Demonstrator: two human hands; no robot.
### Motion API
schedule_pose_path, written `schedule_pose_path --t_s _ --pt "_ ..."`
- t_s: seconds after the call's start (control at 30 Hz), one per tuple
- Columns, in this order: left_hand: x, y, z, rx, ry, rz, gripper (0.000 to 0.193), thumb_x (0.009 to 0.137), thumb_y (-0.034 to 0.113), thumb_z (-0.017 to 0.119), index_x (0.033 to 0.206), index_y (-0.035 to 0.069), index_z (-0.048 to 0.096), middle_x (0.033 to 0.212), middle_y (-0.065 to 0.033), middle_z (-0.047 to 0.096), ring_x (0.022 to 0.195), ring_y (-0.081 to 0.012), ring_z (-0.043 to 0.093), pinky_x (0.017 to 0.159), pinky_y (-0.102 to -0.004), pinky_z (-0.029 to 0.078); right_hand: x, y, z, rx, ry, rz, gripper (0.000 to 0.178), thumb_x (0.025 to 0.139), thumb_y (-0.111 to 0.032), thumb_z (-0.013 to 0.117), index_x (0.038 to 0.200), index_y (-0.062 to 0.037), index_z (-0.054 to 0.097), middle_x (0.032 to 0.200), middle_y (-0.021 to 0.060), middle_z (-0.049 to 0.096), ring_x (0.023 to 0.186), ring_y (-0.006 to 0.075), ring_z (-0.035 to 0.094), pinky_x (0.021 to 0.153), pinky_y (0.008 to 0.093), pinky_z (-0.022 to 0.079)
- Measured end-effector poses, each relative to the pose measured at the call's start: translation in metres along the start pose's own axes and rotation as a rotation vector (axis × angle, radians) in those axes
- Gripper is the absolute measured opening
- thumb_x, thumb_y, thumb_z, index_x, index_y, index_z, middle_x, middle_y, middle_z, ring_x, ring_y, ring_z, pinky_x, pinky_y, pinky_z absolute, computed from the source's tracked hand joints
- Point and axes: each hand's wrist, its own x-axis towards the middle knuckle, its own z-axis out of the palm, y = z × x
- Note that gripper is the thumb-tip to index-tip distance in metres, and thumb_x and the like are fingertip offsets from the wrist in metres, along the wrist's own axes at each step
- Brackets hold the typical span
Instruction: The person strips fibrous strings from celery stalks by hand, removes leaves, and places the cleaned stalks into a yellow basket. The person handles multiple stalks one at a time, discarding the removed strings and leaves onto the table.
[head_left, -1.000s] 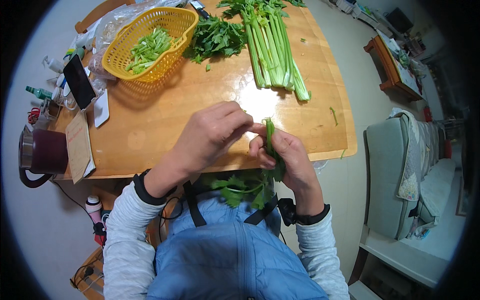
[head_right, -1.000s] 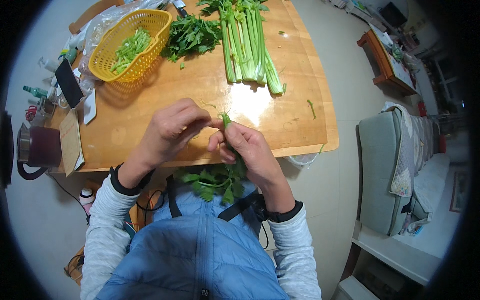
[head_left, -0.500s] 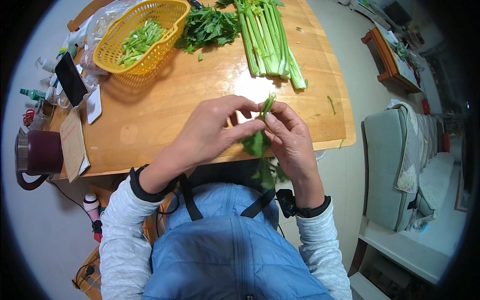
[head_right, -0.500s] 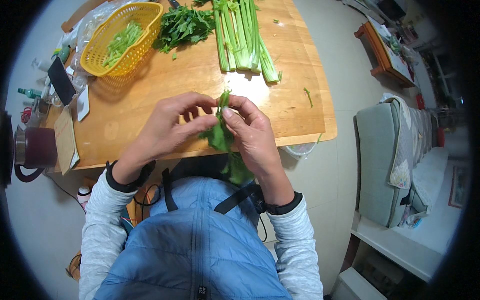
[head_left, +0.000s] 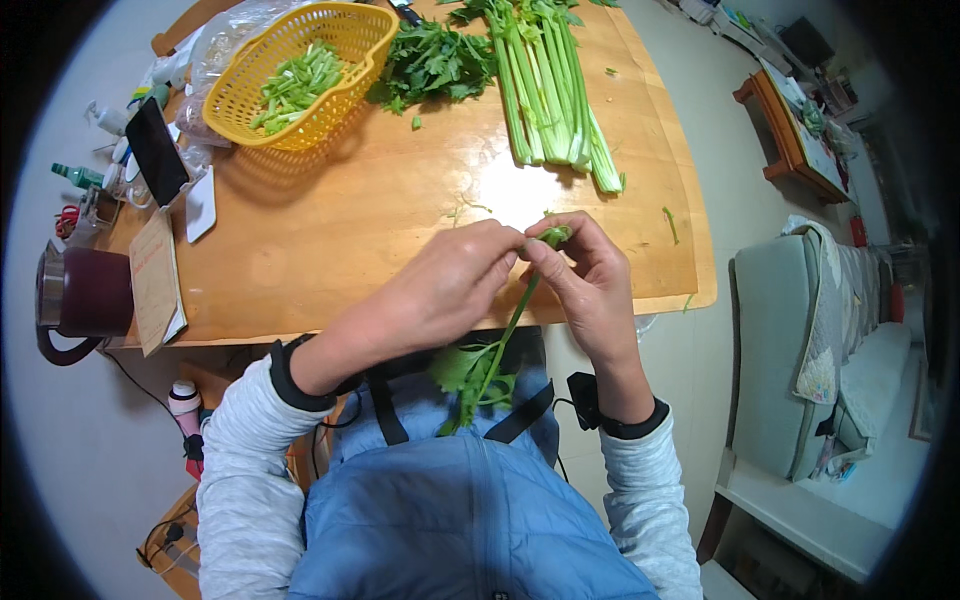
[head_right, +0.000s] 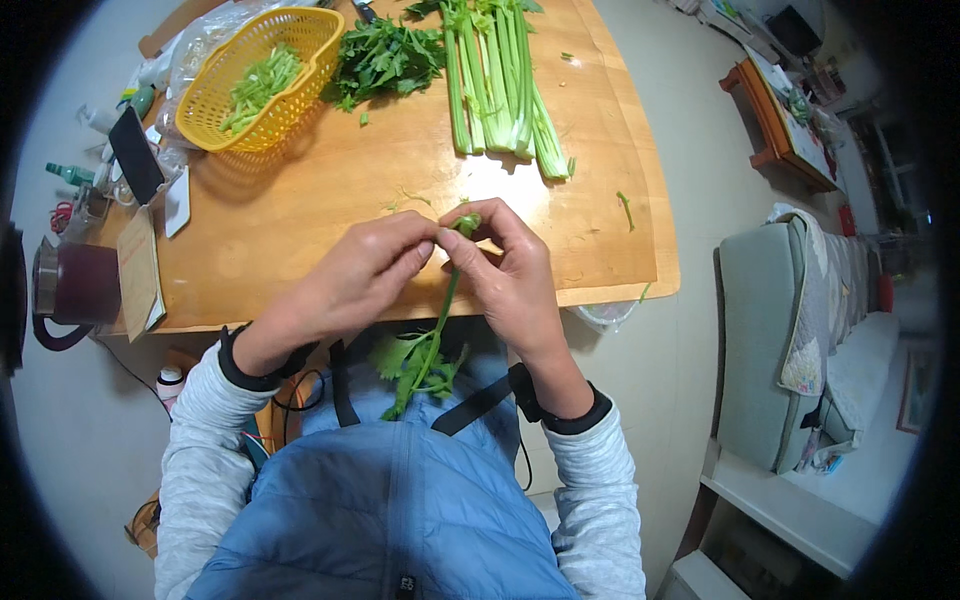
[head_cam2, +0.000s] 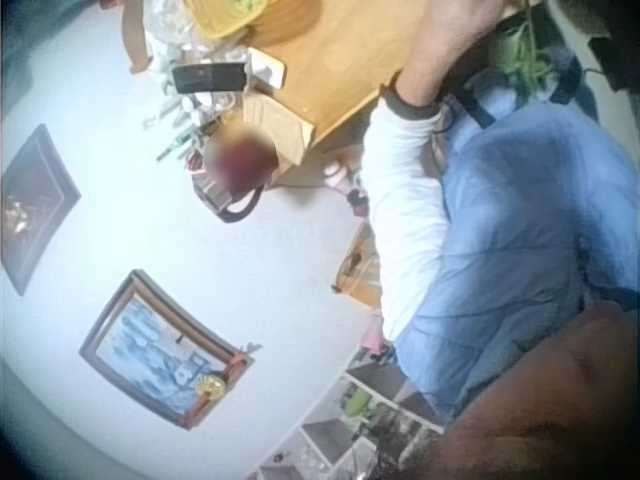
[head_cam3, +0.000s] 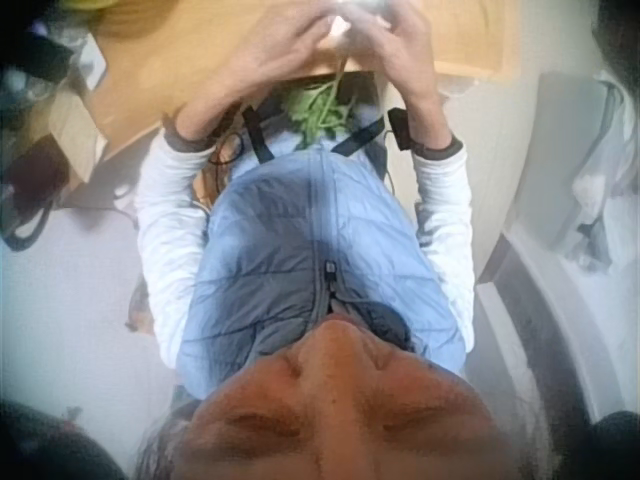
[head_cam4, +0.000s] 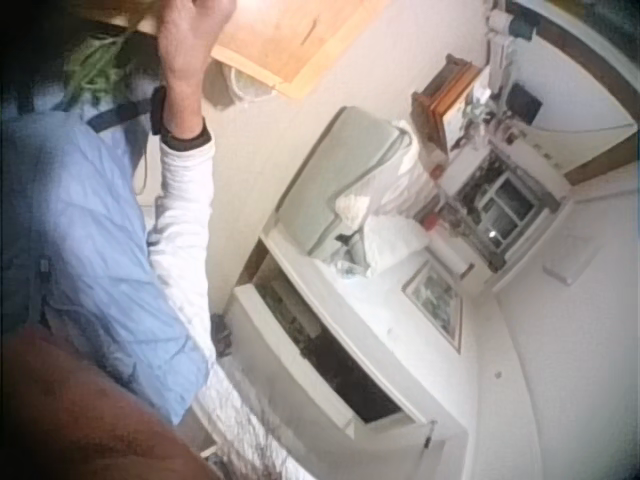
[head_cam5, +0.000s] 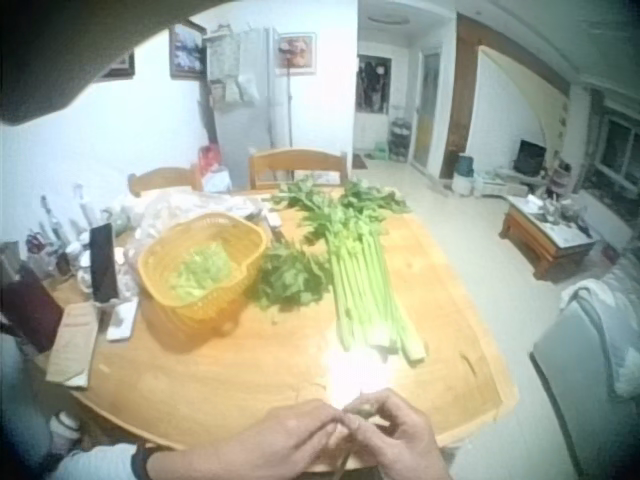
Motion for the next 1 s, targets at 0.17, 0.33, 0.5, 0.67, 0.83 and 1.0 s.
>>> schedule_pose_path --t_s 0.17,0.33,0.5,0.67,0.83,1.0 --pt "0.001 0.007 0.006 0.143 0.095 -0.087 0.012 0.086 0.010 0.055 0.084 -0.003 0.057 0.073 -0.0171 0.058 0.065 -0.0274 0.056 0.061 -0.0366 0.045 -0.002 0.002 0.013 -0.069 0.122 -0.170 0.012 0.091 -0.008 0.063 0.096 0.0021 0.059 0.083 0.0028 0.059 0.071 0.0069 0.057 0.060 0.0206 0.047" --pt "0.011 0.005 -0.001 -0.190 0.082 -0.188 0.016 0.083 0.010 0.050 0.074 0.001 0.059 0.061 -0.0090 0.058 0.055 -0.0184 0.054 0.054 -0.0332 0.042 -0.008 -0.014 0.007 0.044 0.102 -0.117 0.014 0.091 -0.009 0.063 0.098 0.0019 0.057 0.084 0.0052 0.060 0.071 0.0098 0.059 0.063 0.0228 0.048" --pt "0.000 0.005 -0.005 -0.538 -0.105 -0.372 0.019 0.093 0.010 0.052 0.102 0.002 0.066 0.075 0.0047 0.056 0.071 -0.0053 0.047 0.067 -0.0223 0.040 0.006 -0.028 -0.012 0.287 0.148 0.001 0.016 0.092 -0.011 0.062 0.097 0.0025 0.057 0.082 0.0072 0.059 0.070 0.0117 0.059 0.065 0.0281 0.056" --pt "-0.017 0.011 0.005 -0.785 -0.558 -0.460 0.030 0.094 0.019 0.061 0.117 0.001 0.059 0.095 -0.0031 0.066 0.090 -0.0086 0.059 0.081 -0.0243 0.047 0.026 -0.018 -0.027 0.317 0.161 0.026 0.018 0.091 -0.015 0.063 0.096 0.0015 0.057 0.080 0.0068 0.058 0.072 0.0126 0.061 0.066 0.0319 0.062" --pt "-0.024 0.013 0.004 -0.994 -0.452 -0.507 0.031 0.096 0.017 0.056 0.120 -0.003 0.055 0.096 -0.0078 0.067 0.091 -0.0116 0.061 0.081 -0.0254 0.048 0.022 -0.014 -0.030 0.297 0.215 0.084 0.022 0.091 -0.020 0.064 0.099 0.0007 0.058 0.082 0.0057 0.060 0.074 0.0119 0.061 0.068 0.0297 0.060" --pt "-0.025 0.010 0.008 -1.168 -0.422 -0.574 0.033 0.098 0.021 0.052 0.121 -0.002 0.055 0.099 -0.0093 0.066 0.093 -0.0134 0.062 0.083 -0.0266 0.050 -0.010 -0.005 -0.018 0.206 -0.031 0.189 0.027 0.094 -0.024 0.061 0.108 0.0000 0.061 0.089 0.0037 0.062 0.080 0.0082 0.059 0.069 0.0217 0.047"
